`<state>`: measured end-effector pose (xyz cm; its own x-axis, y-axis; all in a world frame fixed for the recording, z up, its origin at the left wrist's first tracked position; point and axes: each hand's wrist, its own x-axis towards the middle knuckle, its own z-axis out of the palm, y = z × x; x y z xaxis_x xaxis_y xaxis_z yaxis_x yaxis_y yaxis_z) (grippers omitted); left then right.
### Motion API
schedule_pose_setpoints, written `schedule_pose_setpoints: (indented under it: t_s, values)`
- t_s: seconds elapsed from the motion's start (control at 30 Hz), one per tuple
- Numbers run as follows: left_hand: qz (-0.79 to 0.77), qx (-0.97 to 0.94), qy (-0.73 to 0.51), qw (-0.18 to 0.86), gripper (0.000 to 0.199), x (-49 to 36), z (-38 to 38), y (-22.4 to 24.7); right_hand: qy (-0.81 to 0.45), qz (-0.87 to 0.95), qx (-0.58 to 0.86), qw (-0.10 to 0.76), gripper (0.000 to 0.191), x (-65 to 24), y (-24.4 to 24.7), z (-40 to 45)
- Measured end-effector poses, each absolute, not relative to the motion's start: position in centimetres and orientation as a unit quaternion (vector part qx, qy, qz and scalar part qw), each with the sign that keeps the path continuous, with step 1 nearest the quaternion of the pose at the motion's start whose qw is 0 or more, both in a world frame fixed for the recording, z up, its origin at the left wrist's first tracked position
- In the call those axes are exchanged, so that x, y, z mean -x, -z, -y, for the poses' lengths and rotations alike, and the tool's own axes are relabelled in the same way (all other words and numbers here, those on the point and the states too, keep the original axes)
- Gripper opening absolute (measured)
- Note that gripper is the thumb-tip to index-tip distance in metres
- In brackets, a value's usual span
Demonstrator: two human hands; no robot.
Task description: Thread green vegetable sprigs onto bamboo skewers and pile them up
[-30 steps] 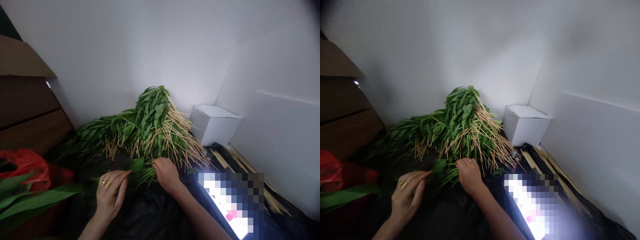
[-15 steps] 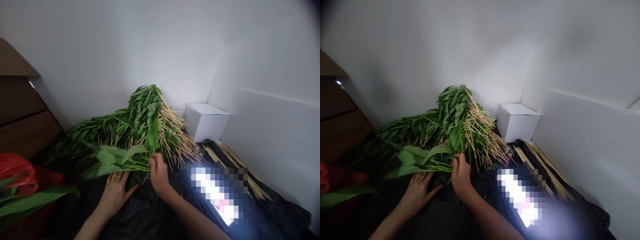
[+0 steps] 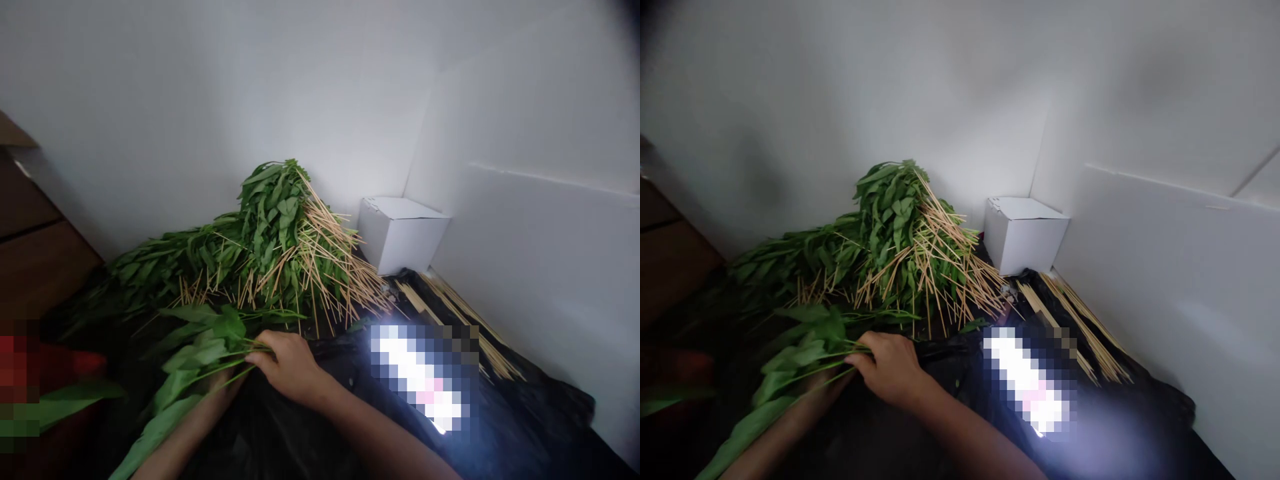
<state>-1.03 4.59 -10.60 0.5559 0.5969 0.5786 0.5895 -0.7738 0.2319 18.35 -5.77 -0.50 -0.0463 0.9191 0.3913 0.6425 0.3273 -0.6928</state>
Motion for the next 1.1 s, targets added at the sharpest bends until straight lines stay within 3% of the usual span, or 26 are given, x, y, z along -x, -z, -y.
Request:
schedule_pose_setpoints:
  t_s: [0.13, 0.27, 0.43, 0.63, 0.7, 0.8, 0.97, 1.1]
  values:
    - [-0.332, -0.899, -0.276, -0.073, 0.035, 1.4, -3.1, 6.9, -0.153, 0.656, 0.524, 0.521, 0.012, -18.4, -0.1, 5.8]
    - [-0.257, -0.942, -0.216, -0.027, 0.041, 0.6, -0.6, 2.7, -0.132, 0.618, 0.515, 0.579, 0.012, -18.8, -0.1, 5.6]
    - [-0.223, -0.929, -0.294, 0.011, 0.053, 0.9, 1.5, 1.1, -0.123, 0.667, 0.558, 0.479, 0.016, -19.0, 0.4, 5.1]
    - [-0.242, -0.870, -0.422, -0.074, 0.063, 1.2, 2.0, 0.2, -0.128, 0.718, 0.569, 0.379, 0.017, -18.8, 1.8, 4.7]
    - [-0.262, -0.869, -0.409, -0.092, 0.068, 0.8, 1.4, 0.0, -0.121, 0.729, 0.573, 0.354, 0.018, -18.6, 2.0, 4.9]
    - [-0.266, -0.913, -0.293, -0.101, 0.074, 0.5, -0.2, 0.8, -0.106, 0.750, 0.567, 0.324, 0.020, -18.4, 1.9, 5.3]
    - [-0.309, -0.930, -0.189, -0.064, 0.027, 1.2, -1.3, 2.4, -0.067, 0.756, 0.569, 0.315, 0.032, -19.0, 1.5, 5.2]
    - [-0.353, -0.890, -0.264, -0.115, 0.029, 1.8, -0.6, 1.2, -0.013, 0.713, 0.619, 0.328, 0.032, -20.4, 2.2, 4.1]
